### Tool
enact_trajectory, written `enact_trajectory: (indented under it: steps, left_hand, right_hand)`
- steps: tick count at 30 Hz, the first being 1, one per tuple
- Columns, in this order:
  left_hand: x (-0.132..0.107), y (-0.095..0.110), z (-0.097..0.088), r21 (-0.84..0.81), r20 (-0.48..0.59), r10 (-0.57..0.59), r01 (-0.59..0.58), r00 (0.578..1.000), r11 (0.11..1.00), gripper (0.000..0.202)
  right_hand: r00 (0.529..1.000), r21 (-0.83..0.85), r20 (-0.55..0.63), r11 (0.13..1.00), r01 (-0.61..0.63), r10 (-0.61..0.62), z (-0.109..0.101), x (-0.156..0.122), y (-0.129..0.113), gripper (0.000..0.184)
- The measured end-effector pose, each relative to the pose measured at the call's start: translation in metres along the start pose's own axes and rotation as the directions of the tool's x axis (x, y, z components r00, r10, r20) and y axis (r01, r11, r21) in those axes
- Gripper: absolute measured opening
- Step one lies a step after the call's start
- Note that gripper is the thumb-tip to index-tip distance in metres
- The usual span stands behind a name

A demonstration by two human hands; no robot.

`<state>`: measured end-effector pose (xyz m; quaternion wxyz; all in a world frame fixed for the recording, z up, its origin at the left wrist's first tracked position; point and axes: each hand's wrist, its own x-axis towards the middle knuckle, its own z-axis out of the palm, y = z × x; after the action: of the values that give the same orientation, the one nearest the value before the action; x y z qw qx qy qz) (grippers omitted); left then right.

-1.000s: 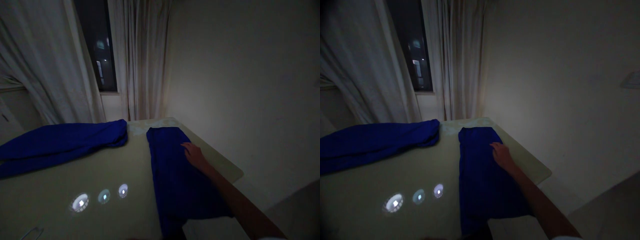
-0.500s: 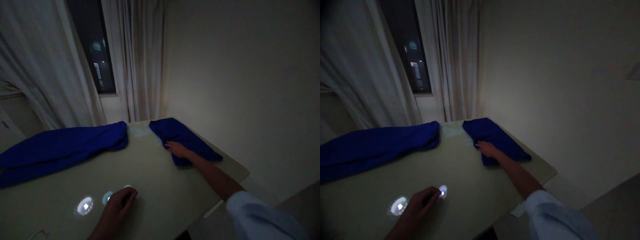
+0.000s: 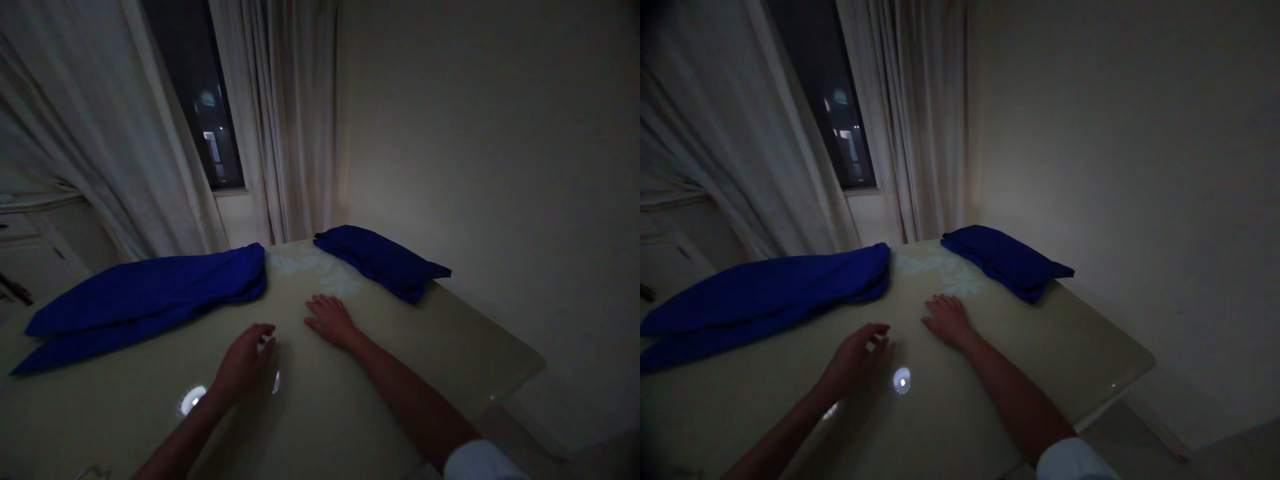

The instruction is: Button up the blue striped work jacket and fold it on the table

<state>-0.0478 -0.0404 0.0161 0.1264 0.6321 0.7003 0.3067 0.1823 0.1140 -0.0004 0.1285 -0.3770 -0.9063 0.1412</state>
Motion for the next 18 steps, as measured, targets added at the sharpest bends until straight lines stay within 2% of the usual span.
enact_trajectory:
  steps: [1, 3, 5, 8, 11, 13, 15, 18]
  left_hand:
    - [0.022, -0.006, -0.003, 0.077, -0.1, 0.001, 0.006, 0.995, 0.997, 0.047]
    - [0.065, -0.019, -0.009, 0.224, -0.285, -0.018, 0.085, 0.958, 0.971, 0.055]
    - [0.097, -0.029, -0.013, 0.334, -0.387, -0.069, 0.21, 0.919, 0.919, 0.063]
    - [0.124, -0.04, -0.021, 0.405, -0.36, -0.199, 0.344, 0.912, 0.847, 0.059]
    - [0.134, -0.042, -0.041, 0.387, -0.331, -0.328, 0.444, 0.885, 0.808, 0.046]
    - [0.139, -0.033, -0.066, 0.369, -0.373, -0.361, 0.494, 0.855, 0.788, 0.047]
    - [0.14, -0.011, -0.094, 0.36, -0.438, -0.345, 0.514, 0.83, 0.779, 0.054]
    - [0.122, 0.05, -0.123, 0.325, -0.576, -0.216, 0.464, 0.788, 0.824, 0.063]
  right_hand:
    - [1.0, 0.003, -0.004, 1.0, 0.002, -0.002, -0.004, 0.0, 0.001, 0.058]
    - [1.0, 0.01, -0.015, 1.0, 0.008, -0.008, -0.007, 0.001, 0.001, 0.058]
    - [1.0, 0.018, -0.026, 1.0, 0.017, -0.017, -0.006, 0.001, 0.002, 0.058]
    - [0.998, 0.03, -0.046, 0.999, 0.032, -0.031, 0.0, 0.002, 0.005, 0.058]
    - [0.997, 0.047, -0.067, 0.998, 0.051, -0.048, 0.004, 0.002, 0.009, 0.057]
    - [0.994, 0.064, -0.087, 0.996, 0.065, -0.06, 0.007, 0.003, 0.01, 0.057]
    - [0.992, 0.088, -0.118, 0.994, 0.057, -0.047, 0.011, 0.006, 0.01, 0.055]
    - [0.984, 0.196, -0.177, 0.98, 0.025, 0.011, 0.012, 0.013, 0.011, 0.048]
